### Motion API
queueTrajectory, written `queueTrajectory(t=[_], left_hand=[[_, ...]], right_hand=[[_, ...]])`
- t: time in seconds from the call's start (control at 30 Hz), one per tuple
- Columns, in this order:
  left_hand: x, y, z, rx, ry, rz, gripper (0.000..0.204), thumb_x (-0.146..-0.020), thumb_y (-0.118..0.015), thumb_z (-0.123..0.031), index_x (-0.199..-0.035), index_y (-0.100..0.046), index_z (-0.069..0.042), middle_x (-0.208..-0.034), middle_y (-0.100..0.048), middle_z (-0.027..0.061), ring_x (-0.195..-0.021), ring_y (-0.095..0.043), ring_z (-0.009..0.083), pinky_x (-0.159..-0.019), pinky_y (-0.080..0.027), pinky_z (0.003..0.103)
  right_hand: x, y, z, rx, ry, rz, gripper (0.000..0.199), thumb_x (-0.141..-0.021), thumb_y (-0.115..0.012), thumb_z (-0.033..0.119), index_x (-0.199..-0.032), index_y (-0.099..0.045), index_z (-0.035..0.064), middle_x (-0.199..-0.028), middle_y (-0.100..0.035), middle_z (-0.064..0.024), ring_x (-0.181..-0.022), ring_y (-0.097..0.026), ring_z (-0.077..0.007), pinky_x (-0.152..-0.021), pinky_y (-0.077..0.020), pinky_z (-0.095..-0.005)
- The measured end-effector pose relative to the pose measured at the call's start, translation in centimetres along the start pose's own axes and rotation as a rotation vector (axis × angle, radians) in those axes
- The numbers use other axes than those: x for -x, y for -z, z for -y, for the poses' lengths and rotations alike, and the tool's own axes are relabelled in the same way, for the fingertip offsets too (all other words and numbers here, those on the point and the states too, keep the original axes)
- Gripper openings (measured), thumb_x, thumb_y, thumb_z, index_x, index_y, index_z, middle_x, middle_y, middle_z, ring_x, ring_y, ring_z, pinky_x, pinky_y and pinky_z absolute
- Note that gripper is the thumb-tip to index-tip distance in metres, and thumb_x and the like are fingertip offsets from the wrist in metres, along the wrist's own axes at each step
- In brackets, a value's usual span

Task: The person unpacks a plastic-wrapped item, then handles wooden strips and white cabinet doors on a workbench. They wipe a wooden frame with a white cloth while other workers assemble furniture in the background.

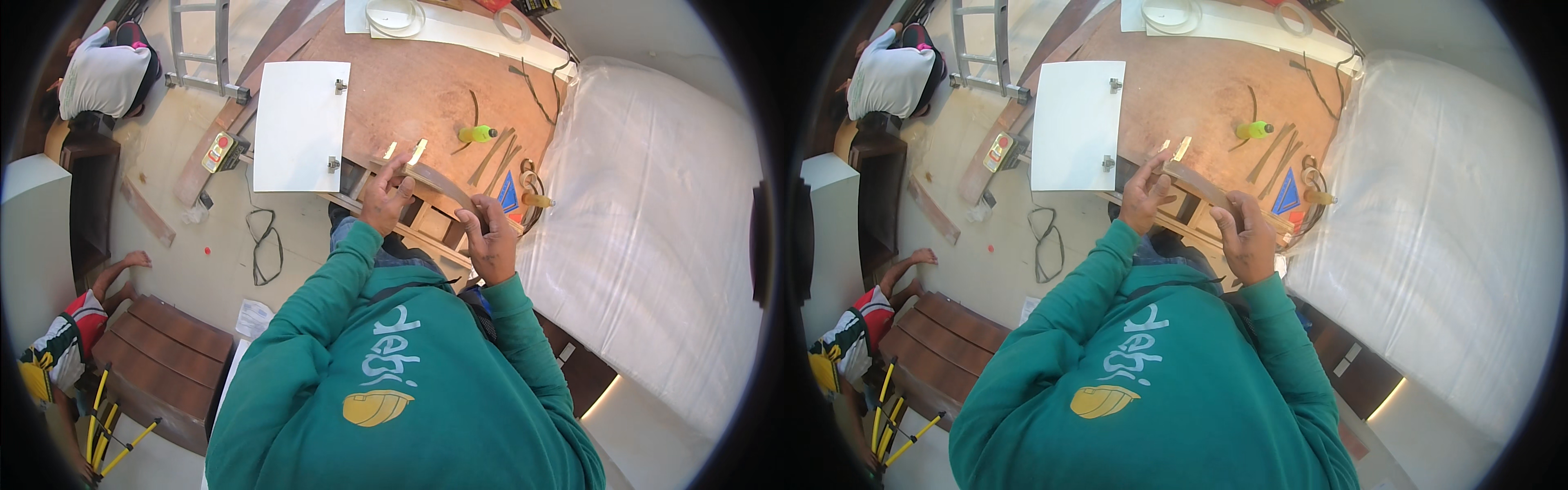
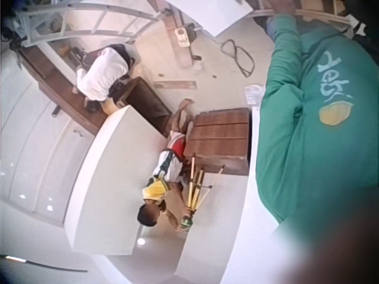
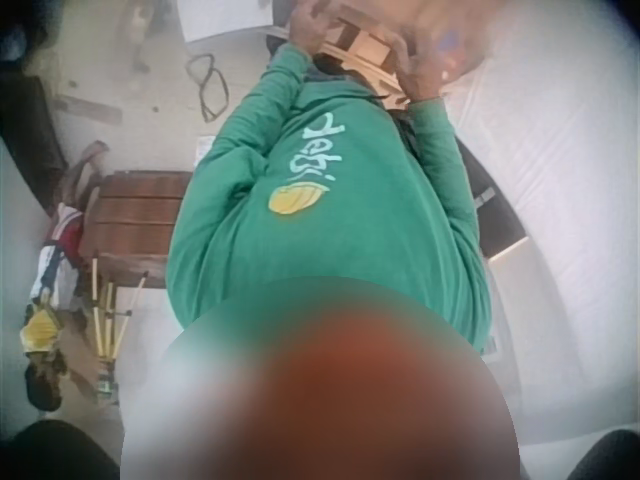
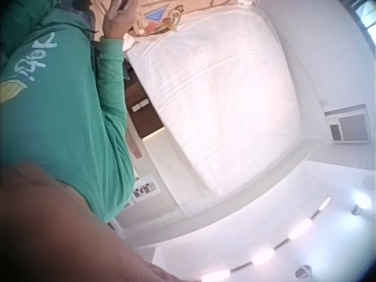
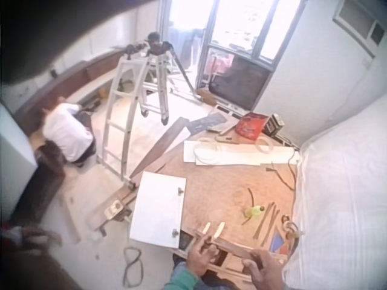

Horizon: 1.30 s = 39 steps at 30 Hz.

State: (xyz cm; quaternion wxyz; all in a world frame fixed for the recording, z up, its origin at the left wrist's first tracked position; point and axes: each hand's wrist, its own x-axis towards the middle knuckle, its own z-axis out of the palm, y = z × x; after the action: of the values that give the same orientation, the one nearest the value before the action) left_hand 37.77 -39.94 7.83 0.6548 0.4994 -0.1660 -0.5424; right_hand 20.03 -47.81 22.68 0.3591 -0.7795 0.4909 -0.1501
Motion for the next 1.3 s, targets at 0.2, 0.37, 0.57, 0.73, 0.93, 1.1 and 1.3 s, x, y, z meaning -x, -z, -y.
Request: queueTrajectory(t=[0.2, 0.37, 0.57, 0.73, 0.93, 1.1, 1.3], left_hand=[[-0.2, 0.0, 0.1, 0.024, 0.008, -0.002, 0.067, -0.101, -0.074, -0.043, -0.154, -0.053, -0.009, -0.151, -0.055, 0.0070, -0.113, -0.062, 0.0152, -0.088, -0.063, 0.033], [-0.4, 0.3, 0.5, 0.004, 0.010, -0.007, 0.066, -0.100, -0.074, -0.045, -0.152, -0.055, -0.008, -0.152, -0.055, 0.0081, -0.112, -0.063, 0.0156, -0.088, -0.063, 0.033], [-0.6, 0.4, 0.1, 0.012, 0.018, -0.010, 0.062, -0.101, -0.072, -0.046, -0.149, -0.058, -0.009, -0.156, -0.053, 0.0092, -0.117, -0.063, 0.0175, -0.091, -0.063, 0.035], [-0.7, 0.5, 0.0, 0.028, 0.080, -0.030, 0.061, -0.104, -0.068, -0.047, -0.151, -0.056, -0.010, -0.132, -0.065, 0.0075, -0.121, -0.064, 0.0216, -0.100, -0.058, 0.038], [-0.5, 0.4, -0.6, -0.031, 0.084, -0.028, 0.051, -0.106, -0.067, -0.039, -0.148, -0.059, -0.012, -0.130, -0.065, 0.0060, -0.120, -0.063, 0.0190, -0.100, -0.056, 0.038], [-0.5, 0.1, -0.7, -0.046, 0.072, -0.038, 0.046, -0.106, -0.066, -0.033, -0.147, -0.060, -0.012, -0.129, -0.066, 0.0052, -0.120, -0.063, 0.0180, -0.100, -0.055, 0.037], [-0.4, 0.3, -0.1, -0.073, 0.002, -0.042, 0.042, -0.106, -0.066, -0.032, -0.144, -0.062, -0.014, -0.124, -0.067, 0.0045, -0.119, -0.063, 0.0172, -0.102, -0.054, 0.037]], right_hand=[[-1.3, -1.5, -1.7, -0.027, 0.033, -0.003, 0.037, -0.101, -0.075, 0.034, -0.118, -0.066, 0.0020, -0.092, -0.071, -0.0132, -0.079, -0.067, -0.0204, -0.074, -0.0538, -0.0345], [-1.8, -1.8, -2.3, -0.015, 0.025, 0.046, 0.036, -0.101, -0.075, 0.033, -0.118, -0.066, 0.0026, -0.092, -0.071, -0.0131, -0.079, -0.067, -0.0212, -0.075, -0.0542, -0.0345], [-1.8, -1.5, -2.8, 0.020, 0.005, 0.076, 0.034, -0.101, -0.075, 0.032, -0.118, -0.067, 0.0039, -0.093, -0.072, -0.0144, -0.080, -0.069, -0.0237, -0.076, -0.0548, -0.0354], [-1.9, -1.3, -3.8, 0.106, 0.055, 0.086, 0.034, -0.100, -0.074, 0.034, -0.117, -0.067, 0.0051, -0.091, -0.073, -0.0177, -0.080, -0.072, -0.0317, -0.073, -0.0553, -0.0393], [-2.4, -0.7, -3.1, 0.192, 0.116, 0.133, 0.034, -0.099, -0.074, 0.035, -0.115, -0.068, 0.0061, -0.089, -0.074, -0.0194, -0.079, -0.073, -0.0386, -0.070, -0.0556, -0.0434], [-2.6, -0.5, -3.1, 0.256, 0.118, 0.189, 0.034, -0.098, -0.073, 0.037, -0.115, -0.068, 0.0076, -0.092, -0.073, -0.0184, -0.083, -0.072, -0.0390, -0.071, -0.0553, -0.0453], [-3.2, -0.4, -2.4, 0.405, 0.147, 0.198, 0.032, -0.096, -0.074, 0.038, -0.113, -0.071, 0.0111, -0.095, -0.070, -0.0139, -0.087, -0.070, -0.0376, -0.073, -0.0539, -0.0486]])
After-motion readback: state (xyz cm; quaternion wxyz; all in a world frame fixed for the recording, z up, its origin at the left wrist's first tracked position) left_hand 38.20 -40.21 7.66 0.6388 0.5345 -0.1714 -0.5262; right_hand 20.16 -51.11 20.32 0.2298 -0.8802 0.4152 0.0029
